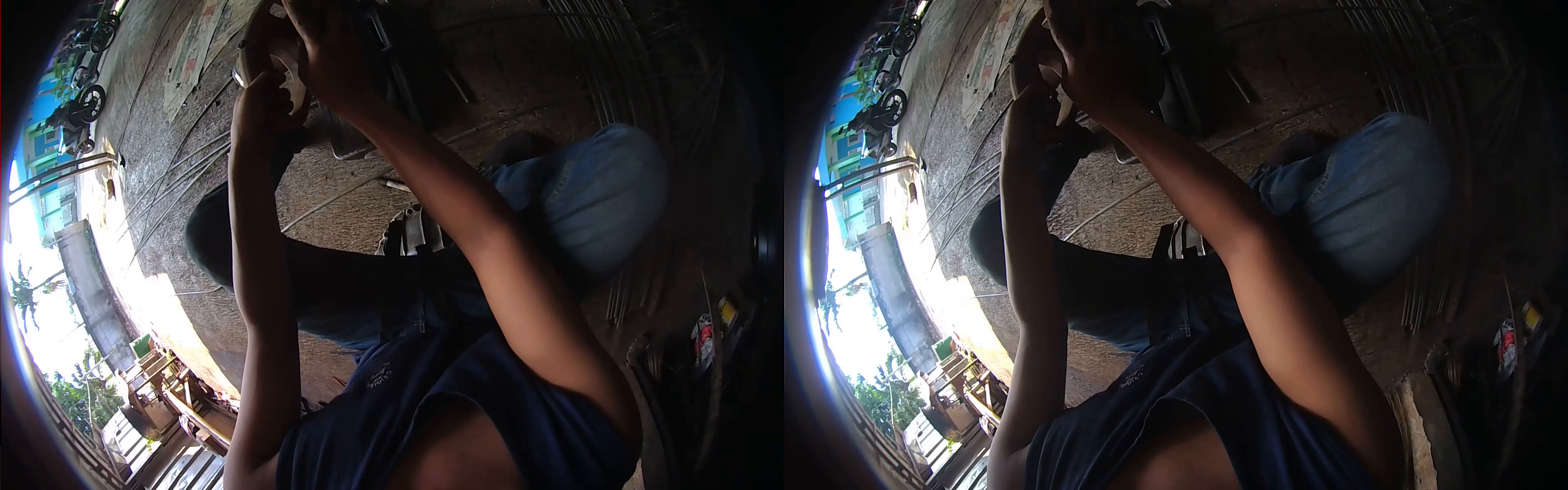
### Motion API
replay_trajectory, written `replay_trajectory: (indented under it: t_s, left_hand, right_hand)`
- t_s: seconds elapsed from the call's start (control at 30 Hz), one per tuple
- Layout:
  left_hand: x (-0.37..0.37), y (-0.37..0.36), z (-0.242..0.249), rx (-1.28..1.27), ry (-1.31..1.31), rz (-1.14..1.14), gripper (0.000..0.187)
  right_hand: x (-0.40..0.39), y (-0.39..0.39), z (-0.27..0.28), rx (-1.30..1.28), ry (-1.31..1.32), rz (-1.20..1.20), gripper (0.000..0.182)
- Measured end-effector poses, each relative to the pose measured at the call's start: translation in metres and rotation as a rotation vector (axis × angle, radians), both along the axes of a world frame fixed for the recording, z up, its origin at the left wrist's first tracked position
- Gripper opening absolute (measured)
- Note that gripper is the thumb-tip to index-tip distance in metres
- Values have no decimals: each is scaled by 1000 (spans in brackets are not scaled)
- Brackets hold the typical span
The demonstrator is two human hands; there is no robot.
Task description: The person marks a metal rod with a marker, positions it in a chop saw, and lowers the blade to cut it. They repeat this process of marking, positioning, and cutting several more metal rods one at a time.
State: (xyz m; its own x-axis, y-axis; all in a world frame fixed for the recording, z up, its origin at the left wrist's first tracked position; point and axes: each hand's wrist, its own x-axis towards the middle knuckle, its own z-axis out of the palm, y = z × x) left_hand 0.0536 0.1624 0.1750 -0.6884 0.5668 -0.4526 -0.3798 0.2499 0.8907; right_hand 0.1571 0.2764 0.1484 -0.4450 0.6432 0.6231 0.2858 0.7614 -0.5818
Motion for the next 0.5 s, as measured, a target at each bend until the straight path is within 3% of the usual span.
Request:
replay_trajectory:
  t_s: [0.17,0.23,0.5]
  left_hand:
    - [5,2,2,-42,18,17,17]
    - [2,1,1,-40,13,-2,18]
    - [6,2,1,-31,-5,29,15]
  right_hand:
    - [4,0,4,-22,4,11,47]
    - [7,1,10,-263,93,82,46]
    - [5,-2,2,-75,-2,18,46]
